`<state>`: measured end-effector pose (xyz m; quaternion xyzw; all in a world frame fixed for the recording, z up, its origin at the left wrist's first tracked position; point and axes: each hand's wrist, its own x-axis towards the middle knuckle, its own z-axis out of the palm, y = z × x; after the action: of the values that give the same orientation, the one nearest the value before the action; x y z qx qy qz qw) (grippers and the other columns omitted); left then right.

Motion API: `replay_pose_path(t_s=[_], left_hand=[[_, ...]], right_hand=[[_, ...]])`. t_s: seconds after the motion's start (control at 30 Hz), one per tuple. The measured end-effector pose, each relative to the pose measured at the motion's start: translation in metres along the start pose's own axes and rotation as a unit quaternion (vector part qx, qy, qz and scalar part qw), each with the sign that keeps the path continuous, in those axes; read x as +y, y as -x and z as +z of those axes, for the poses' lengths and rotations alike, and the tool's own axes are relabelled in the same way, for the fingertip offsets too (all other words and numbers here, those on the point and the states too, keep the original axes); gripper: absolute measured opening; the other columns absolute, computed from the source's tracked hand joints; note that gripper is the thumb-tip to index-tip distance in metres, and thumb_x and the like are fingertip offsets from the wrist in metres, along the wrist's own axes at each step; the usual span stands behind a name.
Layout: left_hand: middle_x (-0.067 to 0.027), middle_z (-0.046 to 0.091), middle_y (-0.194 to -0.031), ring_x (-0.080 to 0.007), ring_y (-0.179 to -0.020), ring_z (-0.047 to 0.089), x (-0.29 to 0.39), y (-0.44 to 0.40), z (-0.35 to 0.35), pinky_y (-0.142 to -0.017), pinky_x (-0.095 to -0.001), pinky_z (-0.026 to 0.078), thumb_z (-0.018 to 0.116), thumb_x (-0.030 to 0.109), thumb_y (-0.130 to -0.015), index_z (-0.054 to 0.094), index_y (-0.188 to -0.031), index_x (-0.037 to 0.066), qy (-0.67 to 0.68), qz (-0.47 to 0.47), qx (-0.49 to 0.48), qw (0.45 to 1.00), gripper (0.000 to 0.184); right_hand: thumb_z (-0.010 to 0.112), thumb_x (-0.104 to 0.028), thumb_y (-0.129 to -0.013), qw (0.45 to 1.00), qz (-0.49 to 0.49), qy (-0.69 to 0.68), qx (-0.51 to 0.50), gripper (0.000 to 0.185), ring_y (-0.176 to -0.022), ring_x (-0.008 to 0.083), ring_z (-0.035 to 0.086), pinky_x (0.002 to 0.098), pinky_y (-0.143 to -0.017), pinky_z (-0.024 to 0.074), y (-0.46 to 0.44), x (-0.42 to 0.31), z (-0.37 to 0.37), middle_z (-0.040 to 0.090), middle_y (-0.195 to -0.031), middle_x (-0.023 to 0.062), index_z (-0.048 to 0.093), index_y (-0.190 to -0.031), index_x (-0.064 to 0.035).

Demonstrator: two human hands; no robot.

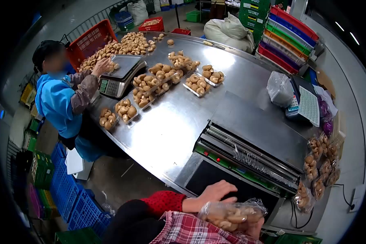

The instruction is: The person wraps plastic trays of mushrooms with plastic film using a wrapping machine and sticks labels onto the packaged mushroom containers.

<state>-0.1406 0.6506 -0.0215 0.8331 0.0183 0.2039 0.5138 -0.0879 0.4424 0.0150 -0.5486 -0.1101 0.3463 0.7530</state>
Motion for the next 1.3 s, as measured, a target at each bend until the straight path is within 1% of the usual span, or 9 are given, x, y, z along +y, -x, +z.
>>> replay_pose_path(t_s=[0.07,0.13,0.27,0.37,0.47,0.67,0.83,1.0,1.3], left_hand=[[-0.0104,0.061,-0.083,-0.0247,-0.073,0.063,-0.016,-0.009,-0.023,-0.063,-0.0330,0.051,0.065,0.019,-0.083,0.061,-0.096,0.005,0.022,-0.027,0.064,0.997,0.019],[-0.0100,0.063,-0.080,-0.0202,-0.066,0.062,-0.078,-0.035,-0.077,-0.058,-0.0274,0.049,0.056,0.016,-0.088,0.061,-0.094,0.003,-0.037,-0.045,0.228,0.972,0.015],[-0.0098,0.061,-0.073,-0.0174,-0.060,0.063,-0.203,-0.084,-0.265,-0.045,-0.0274,0.048,0.052,0.037,-0.094,0.052,-0.108,-0.002,0.114,-0.227,0.586,0.770,0.041],[-0.0137,0.059,-0.075,-0.0185,-0.046,0.056,-0.290,-0.099,-0.355,-0.039,-0.0283,0.045,0.052,0.036,-0.093,0.046,-0.106,0.000,0.132,-0.310,0.648,0.683,0.038],[-0.0158,0.061,-0.076,-0.0217,-0.047,0.058,-0.337,-0.102,-0.379,-0.039,-0.0295,0.046,0.056,0.023,-0.090,0.049,-0.103,-0.003,0.203,-0.283,0.665,0.660,0.030],[-0.0169,0.060,-0.082,-0.0294,-0.058,0.064,-0.335,-0.078,-0.382,-0.045,-0.0319,0.054,0.043,-0.004,-0.084,0.052,-0.108,-0.005,0.252,-0.229,0.685,0.644,0.026],[-0.0127,0.058,-0.075,-0.0252,-0.055,0.063,-0.265,-0.038,-0.350,-0.044,-0.0302,0.054,0.048,-0.002,-0.085,0.054,-0.103,-0.005,0.192,-0.224,0.625,0.723,0.019],[-0.0032,0.055,-0.065,-0.0143,-0.046,0.055,-0.168,-0.077,-0.293,-0.045,-0.0265,0.051,0.058,0.013,-0.091,0.062,-0.093,-0.003,0.175,-0.232,0.364,0.885,0.017],[-0.0041,0.063,-0.069,-0.0098,-0.046,0.051,-0.095,-0.251,-0.095,-0.040,-0.0241,0.039,0.062,0.015,-0.087,0.066,-0.091,-0.001,0.190,-0.198,-0.021,0.961,0.017]], right_hand=[[0.056,-0.048,-0.090,0.958,0.028,0.272,0.090,0.051,-0.089,0.0197,0.061,0.0325,-0.076,0.0515,-0.029,0.015,-0.061,0.062,-0.102,0.0092,0.056,-0.108,-0.0006],[0.052,-0.045,-0.093,0.936,-0.056,0.118,0.327,0.045,-0.076,0.0187,0.062,0.0292,-0.066,0.0520,-0.062,-0.017,-0.035,0.064,-0.088,0.0066,0.059,-0.106,-0.0026],[0.044,-0.046,-0.096,0.872,-0.242,-0.244,0.347,0.043,-0.065,0.0185,0.059,0.0255,-0.050,0.0476,-0.091,-0.072,-0.082,0.062,-0.079,0.0038,0.056,-0.111,-0.0065],[0.043,-0.055,-0.093,0.890,-0.127,-0.220,0.378,0.060,-0.079,0.0175,0.062,0.0247,-0.053,0.0516,-0.104,-0.076,-0.109,0.063,-0.102,0.0105,0.051,-0.121,-0.0026],[0.044,-0.054,-0.094,0.918,-0.142,-0.071,0.363,0.052,-0.056,0.0098,0.057,0.0209,-0.046,0.0450,-0.116,-0.069,-0.111,0.062,-0.073,0.0021,0.062,-0.099,-0.0051],[0.046,-0.049,-0.095,0.926,-0.118,-0.023,0.358,0.045,-0.055,0.0091,0.055,0.0199,-0.045,0.0433,-0.119,-0.074,-0.122,0.061,-0.071,0.0014,0.060,-0.097,-0.0070],[0.045,-0.046,-0.096,0.936,-0.131,-0.056,0.323,0.040,-0.057,0.0071,0.051,0.0180,-0.046,0.0381,-0.110,-0.065,-0.143,0.056,-0.072,-0.0013,0.057,-0.101,-0.0073],[0.053,-0.033,-0.094,0.977,-0.087,-0.055,0.185,0.032,-0.058,0.0114,0.048,0.0240,-0.047,0.0372,-0.134,-0.081,-0.137,0.054,-0.074,0.0037,0.056,-0.101,-0.0014],[0.054,-0.033,-0.094,0.951,-0.085,0.269,0.125,0.043,-0.085,0.0113,0.058,0.0251,-0.068,0.0472,-0.237,-0.100,-0.084,0.061,-0.099,0.0071,0.053,-0.119,0.0023]])
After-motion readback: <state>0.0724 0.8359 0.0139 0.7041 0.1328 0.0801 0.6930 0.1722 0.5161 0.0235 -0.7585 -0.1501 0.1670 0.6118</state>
